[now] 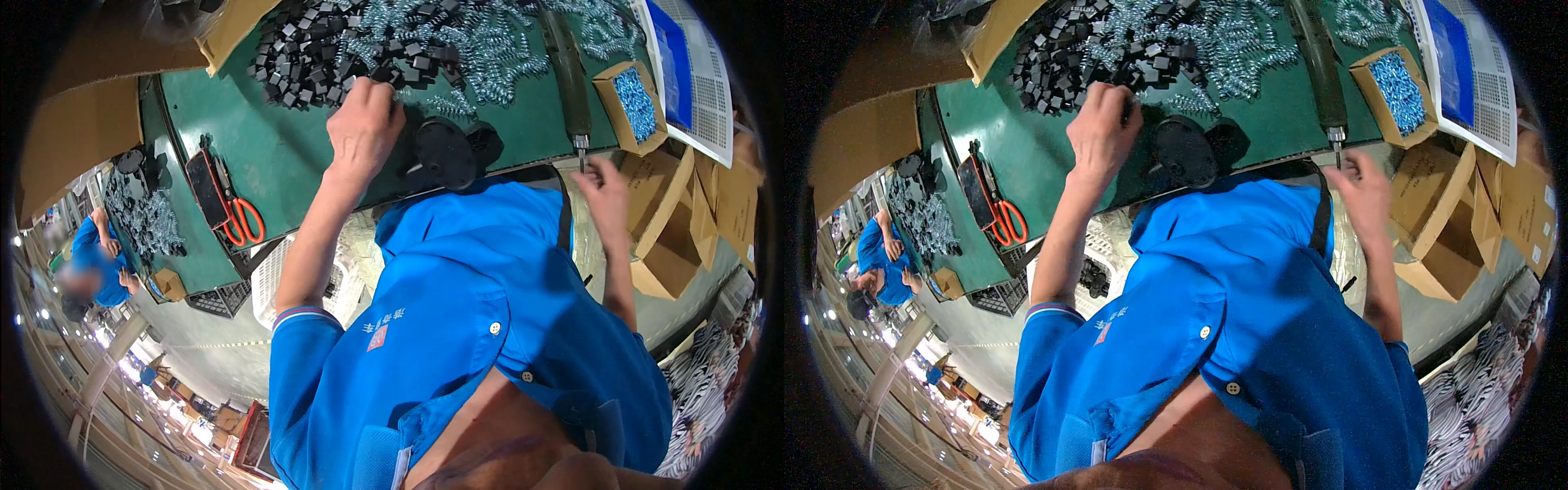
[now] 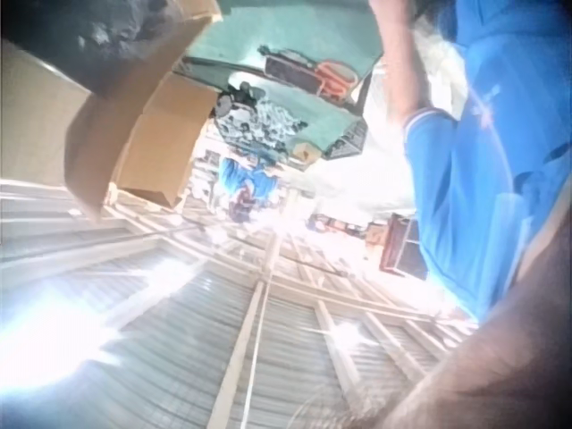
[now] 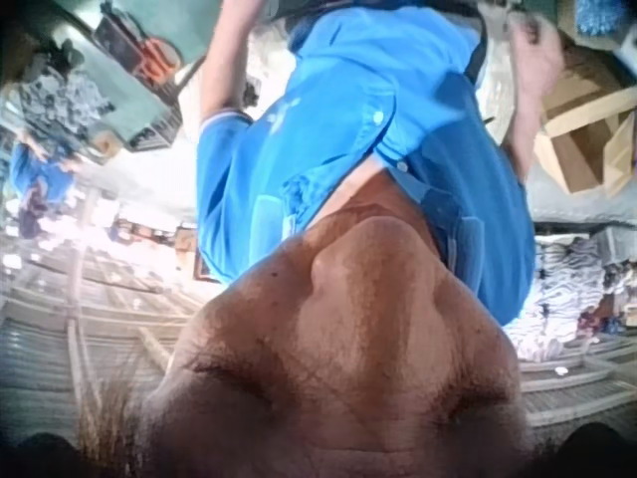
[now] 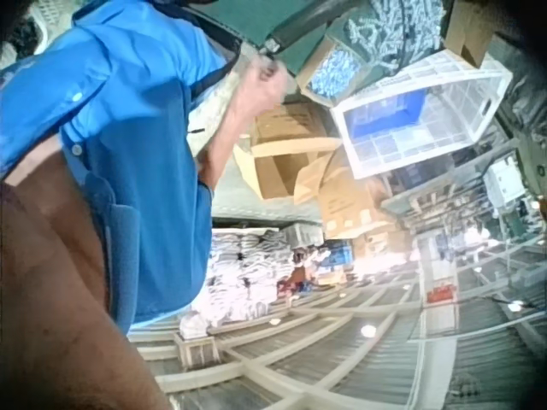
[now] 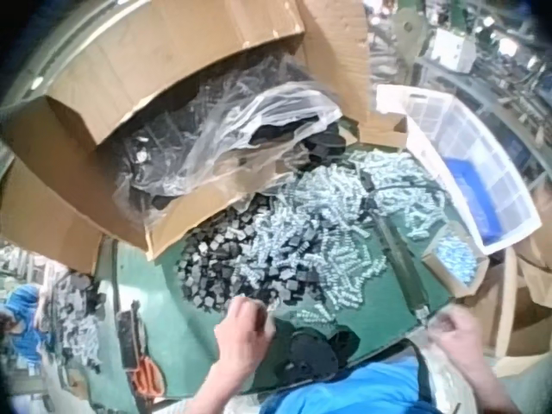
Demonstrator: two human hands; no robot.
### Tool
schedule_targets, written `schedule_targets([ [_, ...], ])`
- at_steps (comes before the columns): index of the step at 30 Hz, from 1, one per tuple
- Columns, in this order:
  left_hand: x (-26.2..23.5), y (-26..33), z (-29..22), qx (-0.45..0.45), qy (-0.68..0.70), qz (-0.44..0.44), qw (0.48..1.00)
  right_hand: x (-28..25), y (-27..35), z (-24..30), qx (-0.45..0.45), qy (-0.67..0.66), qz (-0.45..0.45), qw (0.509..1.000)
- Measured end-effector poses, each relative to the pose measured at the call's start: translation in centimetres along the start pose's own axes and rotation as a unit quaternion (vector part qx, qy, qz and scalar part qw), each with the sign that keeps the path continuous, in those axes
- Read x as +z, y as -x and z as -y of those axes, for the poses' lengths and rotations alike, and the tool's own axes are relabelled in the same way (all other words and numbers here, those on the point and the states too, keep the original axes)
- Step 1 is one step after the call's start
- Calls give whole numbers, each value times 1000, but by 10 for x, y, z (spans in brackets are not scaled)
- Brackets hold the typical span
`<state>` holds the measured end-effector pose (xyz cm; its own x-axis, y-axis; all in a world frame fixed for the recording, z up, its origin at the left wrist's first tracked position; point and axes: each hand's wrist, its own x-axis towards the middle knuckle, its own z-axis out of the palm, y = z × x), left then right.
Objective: The person assembles small black plastic components with metal springs on a green workbench. They repeatedly pick up parts, insert springs, and use a handheld power tool to fasten them, then place the finished units into a nearby box.
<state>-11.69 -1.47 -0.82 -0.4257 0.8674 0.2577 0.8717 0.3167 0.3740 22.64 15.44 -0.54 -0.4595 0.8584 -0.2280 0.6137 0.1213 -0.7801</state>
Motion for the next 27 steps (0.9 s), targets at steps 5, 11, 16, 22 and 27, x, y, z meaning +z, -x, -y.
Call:
schedule_targets([
  [5, -19, -1, -21, -252, 445, -18, 859, 10, -37, 100, -91, -116, 35, 988],
  [11, -15, 2, -39, -195, 440, -24, 876, 113, -75, 165, -177, -224, 294, 912],
  [16, -23, 9, -38, -271, 511, -9, 816, 116, -75, 162, -167, -298, 265, 902],
  [22, -19, 17, -38, -281, 569, 13, 773, 70, -50, 121, -274, -23, 166, 947],
  [27, -19, 20, -58, -241, 577, 45, 779, 84, -38, 97, -315, 27, 123, 941],
])
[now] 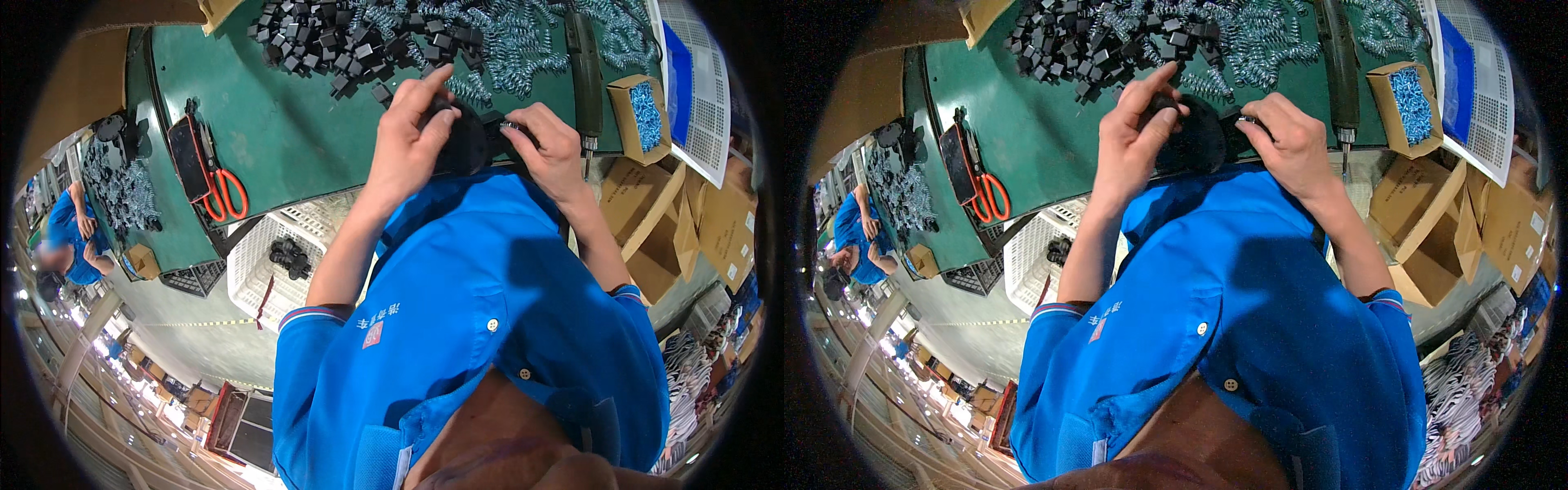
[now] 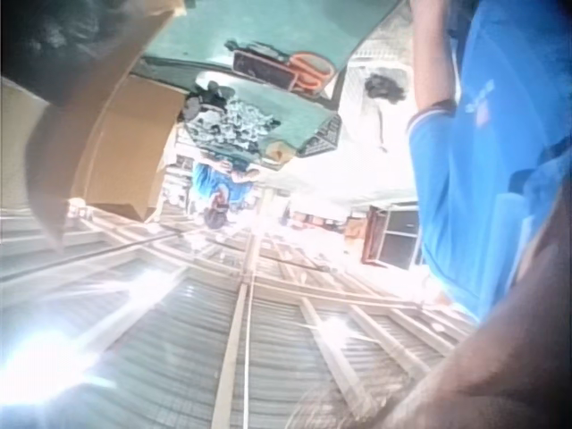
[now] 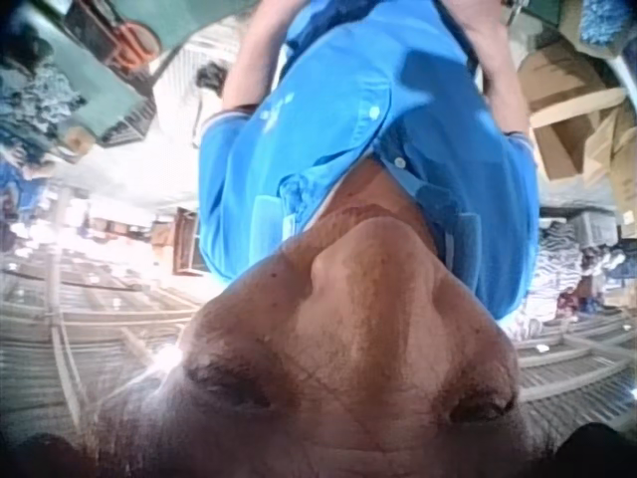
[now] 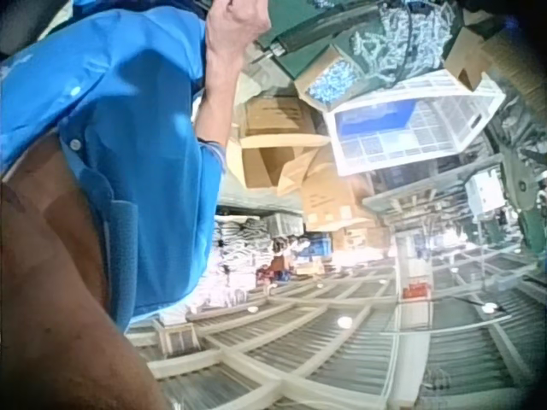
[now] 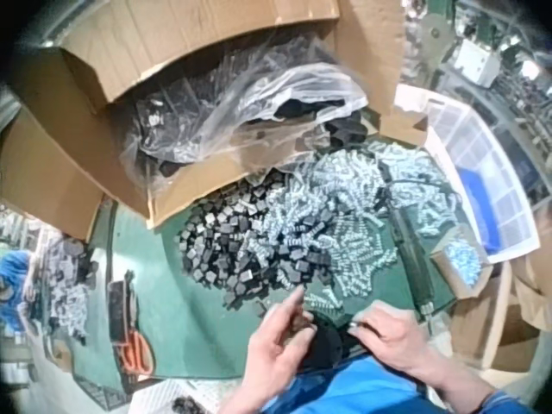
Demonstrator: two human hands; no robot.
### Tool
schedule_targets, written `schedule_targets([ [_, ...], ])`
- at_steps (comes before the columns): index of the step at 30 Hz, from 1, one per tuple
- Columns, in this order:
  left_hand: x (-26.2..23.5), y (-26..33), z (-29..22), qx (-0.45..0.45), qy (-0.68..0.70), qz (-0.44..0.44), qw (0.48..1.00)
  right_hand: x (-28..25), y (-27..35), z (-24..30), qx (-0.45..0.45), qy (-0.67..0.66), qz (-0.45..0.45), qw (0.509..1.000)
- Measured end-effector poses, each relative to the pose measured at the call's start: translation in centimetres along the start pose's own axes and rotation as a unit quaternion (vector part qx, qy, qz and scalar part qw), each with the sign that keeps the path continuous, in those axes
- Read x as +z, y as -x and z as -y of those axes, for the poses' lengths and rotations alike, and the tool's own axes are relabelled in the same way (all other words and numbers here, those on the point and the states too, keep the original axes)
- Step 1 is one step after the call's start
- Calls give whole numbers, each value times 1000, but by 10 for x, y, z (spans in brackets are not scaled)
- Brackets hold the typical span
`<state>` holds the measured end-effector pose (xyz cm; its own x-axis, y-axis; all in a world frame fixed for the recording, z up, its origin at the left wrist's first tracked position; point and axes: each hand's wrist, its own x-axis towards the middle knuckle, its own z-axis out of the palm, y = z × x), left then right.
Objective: The person assembles small black plastic components with metal springs on a green workbench. They repeatedly pick up parts, insert springs, and use a handheld power tool to fasten them, then place the finished units into a nearby box.
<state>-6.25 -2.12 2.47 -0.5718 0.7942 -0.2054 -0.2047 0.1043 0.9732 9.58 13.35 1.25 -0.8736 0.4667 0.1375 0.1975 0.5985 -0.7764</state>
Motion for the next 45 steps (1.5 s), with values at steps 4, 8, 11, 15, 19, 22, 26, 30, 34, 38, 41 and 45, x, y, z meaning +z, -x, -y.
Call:
schedule_targets([
  [4, 9, 4, 3, 51, 0, -4, 999, -1, -2, 4, 35, 35, 31, 998],
  [8, 13, 6, 3, 52, -6, 0, 999, -17, -9, 19, 96, -66, -13, 993],
  [11, 16, 8, 7, 78, -32, -2, 996, -27, -16, 32, 21, -124, 18, 992],
  [15, 18, 9, 14, 118, -91, 12, 989, -22, -17, 52, -19, -121, 44, 992],
  [19, 17, 11, 3, 99, -150, 50, 982, -21, -9, 38, -36, -78, 73, 994],
  [22, 7, 3, -6, 257, -380, -1, 888, -31, 5, 28, 77, -108, 33, 991],
  [26, 10, -3, 9, 217, -482, 8, 849, -31, 30, 10, 249, -237, -18, 939],
  [30, 11, 0, 20, 174, -466, -6, 868, -21, 42, 6, 244, -202, -10, 948],
  [34, 14, 3, 22, 163, -462, -35, 871, -6, 33, 11, 212, -253, -74, 941],
  [38, 14, 2, 23, 162, -447, -38, 879, 2, 22, 10, 189, -160, -59, 967],
  [41, 13, 3, 24, 156, -436, -40, 886, 6, 14, 18, 146, -75, -71, 984],
  [45, 11, 3, 26, 87, -332, -37, 939, 19, 8, 15, 99, -12, -97, 990],
])
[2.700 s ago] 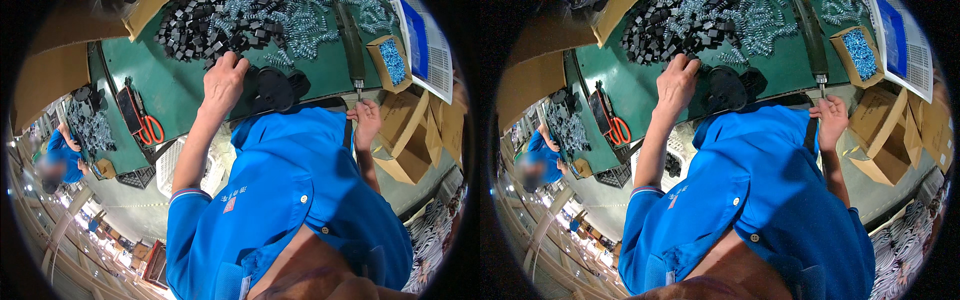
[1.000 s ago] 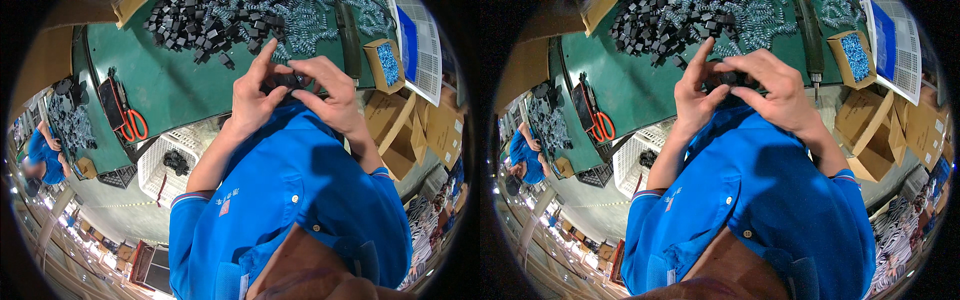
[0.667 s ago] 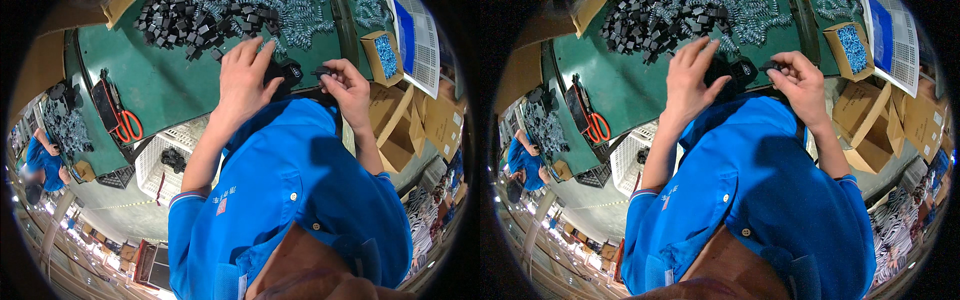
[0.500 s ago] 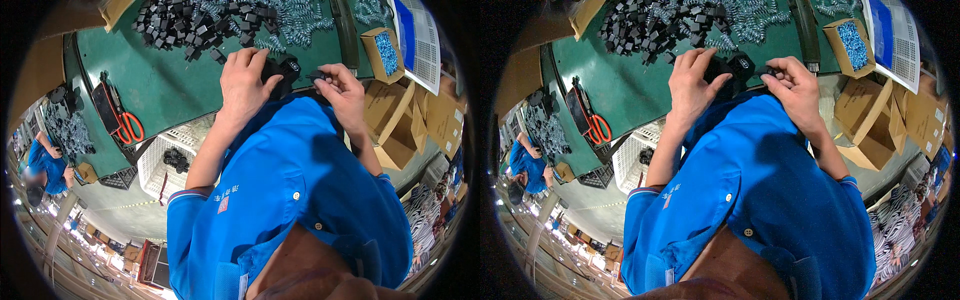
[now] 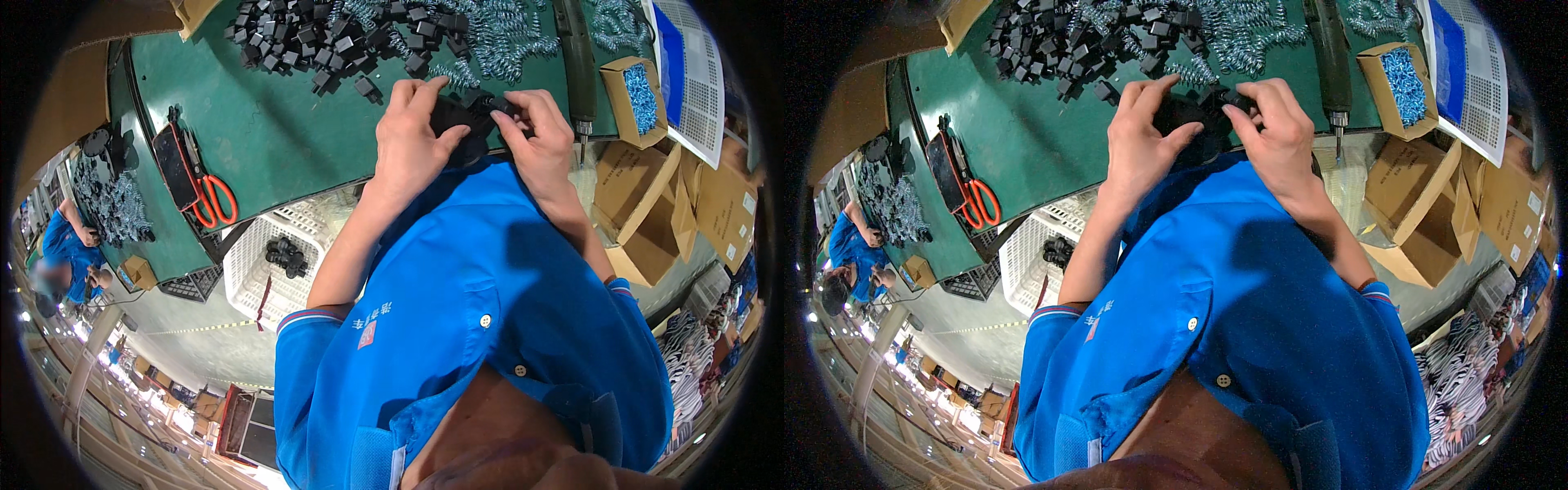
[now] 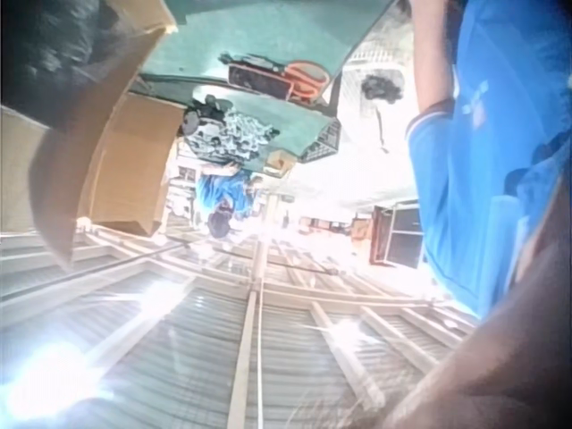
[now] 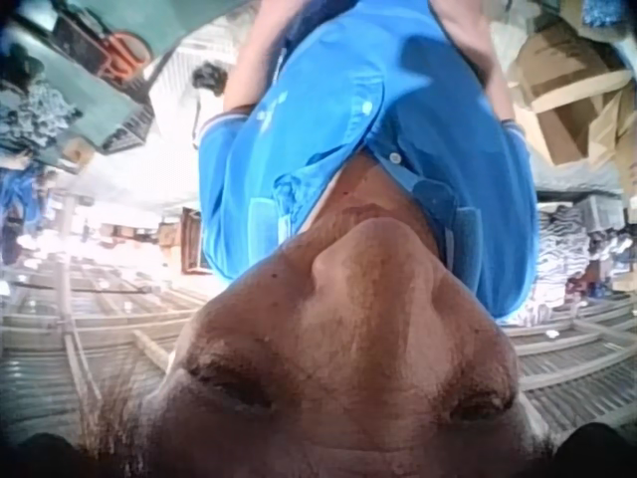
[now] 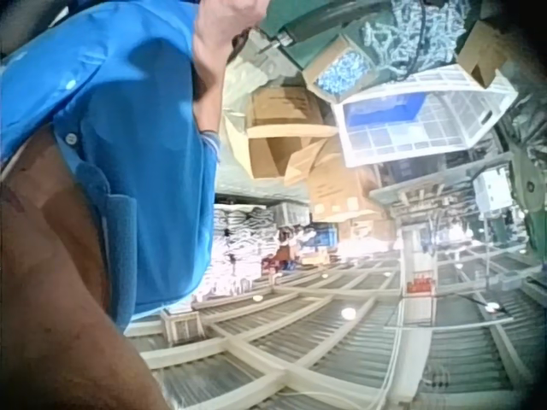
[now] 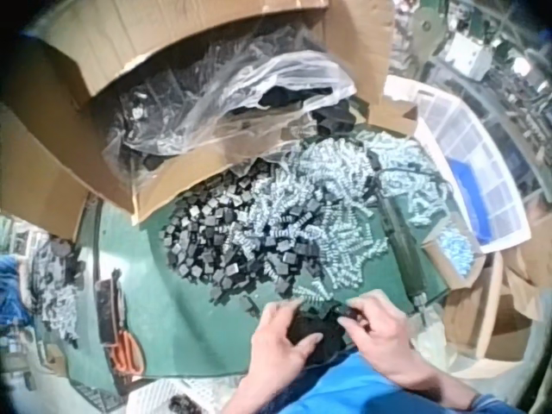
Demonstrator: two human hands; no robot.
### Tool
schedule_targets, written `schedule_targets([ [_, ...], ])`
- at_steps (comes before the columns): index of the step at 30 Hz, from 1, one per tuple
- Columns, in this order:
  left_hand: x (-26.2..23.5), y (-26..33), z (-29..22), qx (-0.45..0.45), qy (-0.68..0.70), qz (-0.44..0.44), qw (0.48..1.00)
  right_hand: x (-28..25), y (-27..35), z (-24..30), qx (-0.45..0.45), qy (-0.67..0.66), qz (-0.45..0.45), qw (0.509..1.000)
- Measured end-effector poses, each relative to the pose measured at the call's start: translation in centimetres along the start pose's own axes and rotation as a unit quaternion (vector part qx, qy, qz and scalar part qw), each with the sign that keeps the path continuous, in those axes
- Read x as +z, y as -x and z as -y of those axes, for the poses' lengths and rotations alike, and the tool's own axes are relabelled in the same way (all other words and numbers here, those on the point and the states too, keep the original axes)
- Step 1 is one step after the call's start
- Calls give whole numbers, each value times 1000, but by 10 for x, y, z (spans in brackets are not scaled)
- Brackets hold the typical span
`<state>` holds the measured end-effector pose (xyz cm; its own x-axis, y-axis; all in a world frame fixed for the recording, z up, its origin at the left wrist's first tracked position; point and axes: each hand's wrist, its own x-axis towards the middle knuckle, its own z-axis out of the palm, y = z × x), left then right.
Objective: The person assembles small black plastic components with metal springs on a green workbench. They repeatedly pick up parts, insert springs, and use a handheld power tool to fasten them, then place the finished units into a nearby box.
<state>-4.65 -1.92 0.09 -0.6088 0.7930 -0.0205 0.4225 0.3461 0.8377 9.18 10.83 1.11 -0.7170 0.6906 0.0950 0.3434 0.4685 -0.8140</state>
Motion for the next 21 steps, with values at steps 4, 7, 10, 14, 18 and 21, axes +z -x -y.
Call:
schedule_targets([
  [4, -7, -7, 12, -166, 223, 54, 959, 16, -3, -7, 35, -11, 2, 999],
  [7, -18, -9, 7, -232, 284, 119, 923, 20, 0, -11, 66, -74, -9, 995],
  [10, -16, 2, 1, -274, 460, 106, 838, 22, 6, -10, 79, -151, -20, 985],
  [14, -22, 10, 1, -334, 732, 175, 568, 11, 7, 7, 63, -202, -24, 977],
  [18, -2, 34, 4, -380, 697, 156, 588, 2, 8, 19, -26, -158, 10, 987],
  [21, -2, 36, -1, -335, 664, 153, 651, 1, 4, 20, -70, -136, -20, 988],
])
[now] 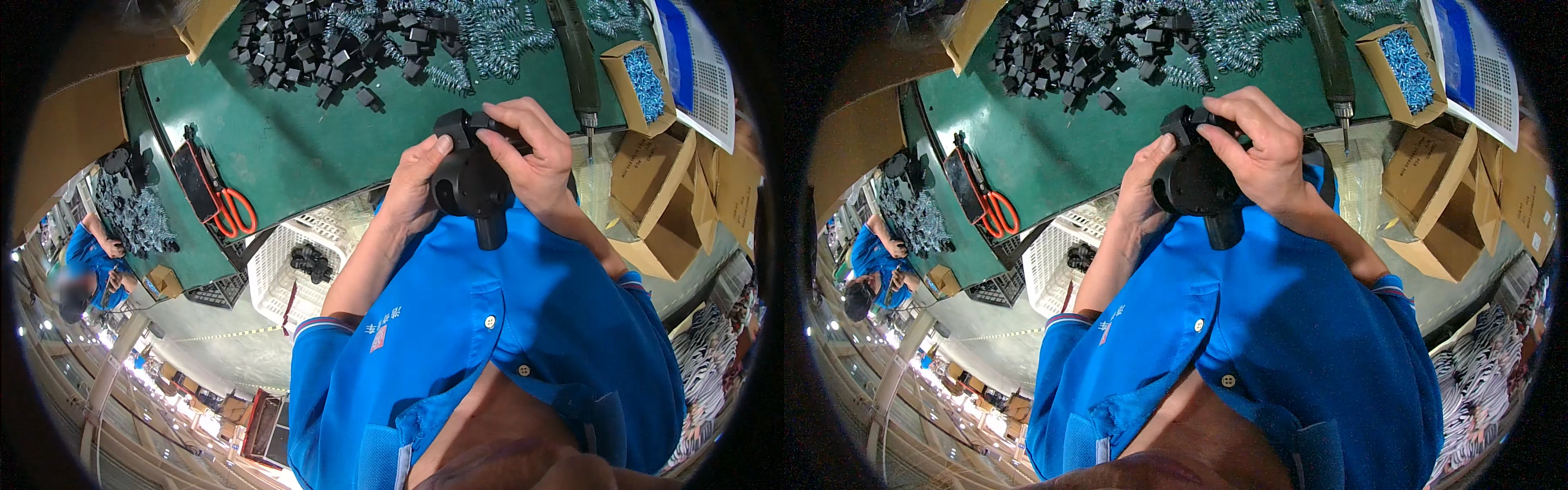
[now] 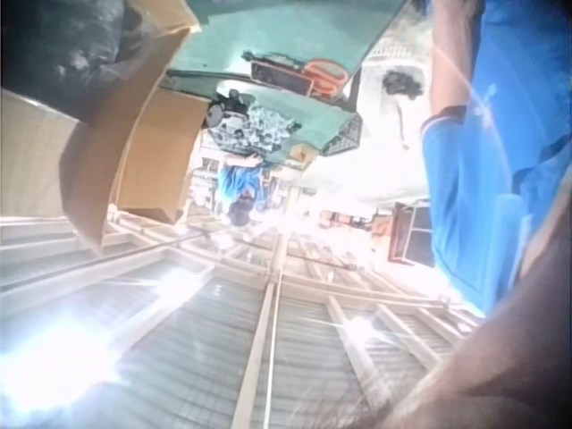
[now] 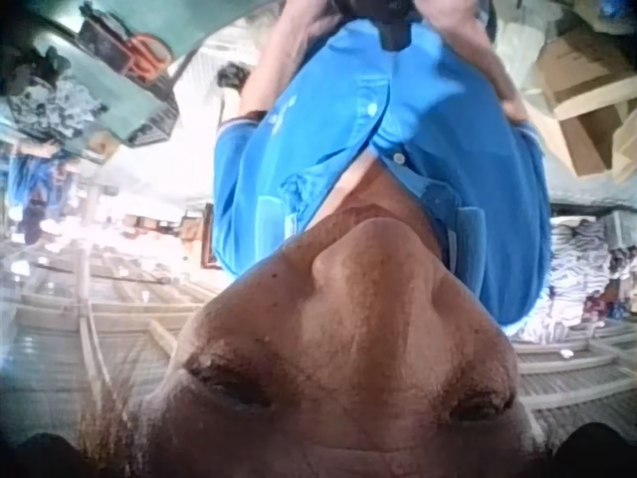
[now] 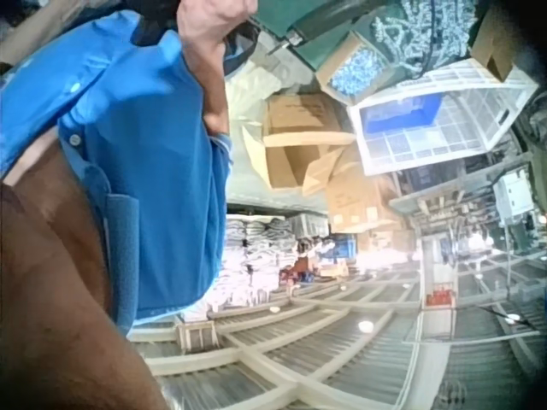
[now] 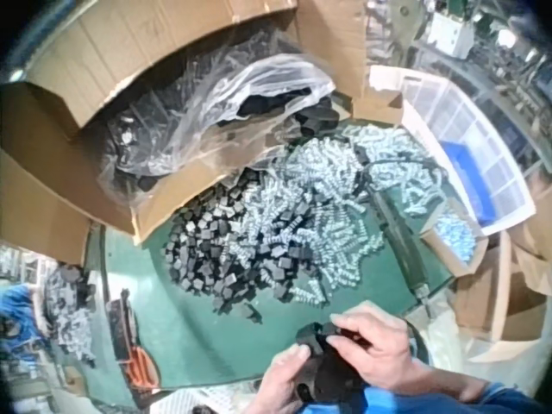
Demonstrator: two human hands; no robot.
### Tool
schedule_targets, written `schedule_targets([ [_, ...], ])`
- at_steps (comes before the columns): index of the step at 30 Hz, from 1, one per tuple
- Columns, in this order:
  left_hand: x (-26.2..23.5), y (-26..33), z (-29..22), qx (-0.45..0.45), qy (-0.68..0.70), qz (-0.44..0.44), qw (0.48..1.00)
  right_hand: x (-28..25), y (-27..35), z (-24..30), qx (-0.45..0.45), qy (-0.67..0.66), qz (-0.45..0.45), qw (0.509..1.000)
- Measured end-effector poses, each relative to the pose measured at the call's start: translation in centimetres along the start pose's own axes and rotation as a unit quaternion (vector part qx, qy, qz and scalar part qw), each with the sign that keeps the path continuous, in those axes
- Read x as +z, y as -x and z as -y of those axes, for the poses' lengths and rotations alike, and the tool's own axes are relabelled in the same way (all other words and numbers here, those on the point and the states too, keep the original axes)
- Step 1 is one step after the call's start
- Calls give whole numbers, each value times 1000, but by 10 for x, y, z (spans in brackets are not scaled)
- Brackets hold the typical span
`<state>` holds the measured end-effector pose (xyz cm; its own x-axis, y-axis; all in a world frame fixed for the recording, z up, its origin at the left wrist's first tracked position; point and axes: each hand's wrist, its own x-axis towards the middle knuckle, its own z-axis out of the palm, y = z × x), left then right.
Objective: The person assembles small black plastic components with metal springs on a green workbench. They repeatedly pick up parts, insert springs, and use a handheld power tool to fasten them, then place the finished units into a nearby box.
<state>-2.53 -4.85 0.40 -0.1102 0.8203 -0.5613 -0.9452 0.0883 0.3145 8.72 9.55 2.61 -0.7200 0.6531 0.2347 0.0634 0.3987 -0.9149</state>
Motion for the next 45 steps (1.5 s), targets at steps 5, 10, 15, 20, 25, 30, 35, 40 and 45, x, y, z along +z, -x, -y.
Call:
schedule_targets([
  [5, 10, 0, -3, 48, -94, 25, 994, -7, -8, 7, 6, -18, 25, 999],
  [10, 6, -7, -22, 12, -136, 38, 990, -11, -10, 4, 7, -74, 40, 996],
  [15, 18, -11, -55, 40, -423, 24, 905, -11, -2, 3, 121, -128, 35, 984],
  [20, 35, -27, -38, 303, -814, -10, 496, 6, 21, -45, 112, -50, 17, 992],
  [25, 18, -40, -5, 383, -799, -66, 459, 2, 22, -56, 34, 163, 9, 986],
  [30, 20, -41, 8, 349, -806, -86, 470, -1, 26, -67, 0, 159, 29, 987],
  [35, 31, -41, 4, 303, -847, -79, 430, -8, 23, -71, -26, 168, 72, 983],
  [40, 40, -45, 0, 307, -899, -40, 310, -22, 17, -71, -53, 166, 140, 975],
  [45, 43, -48, -6, 266, -930, -10, 252, -41, 13, -50, 100, 159, 151, 971],
])
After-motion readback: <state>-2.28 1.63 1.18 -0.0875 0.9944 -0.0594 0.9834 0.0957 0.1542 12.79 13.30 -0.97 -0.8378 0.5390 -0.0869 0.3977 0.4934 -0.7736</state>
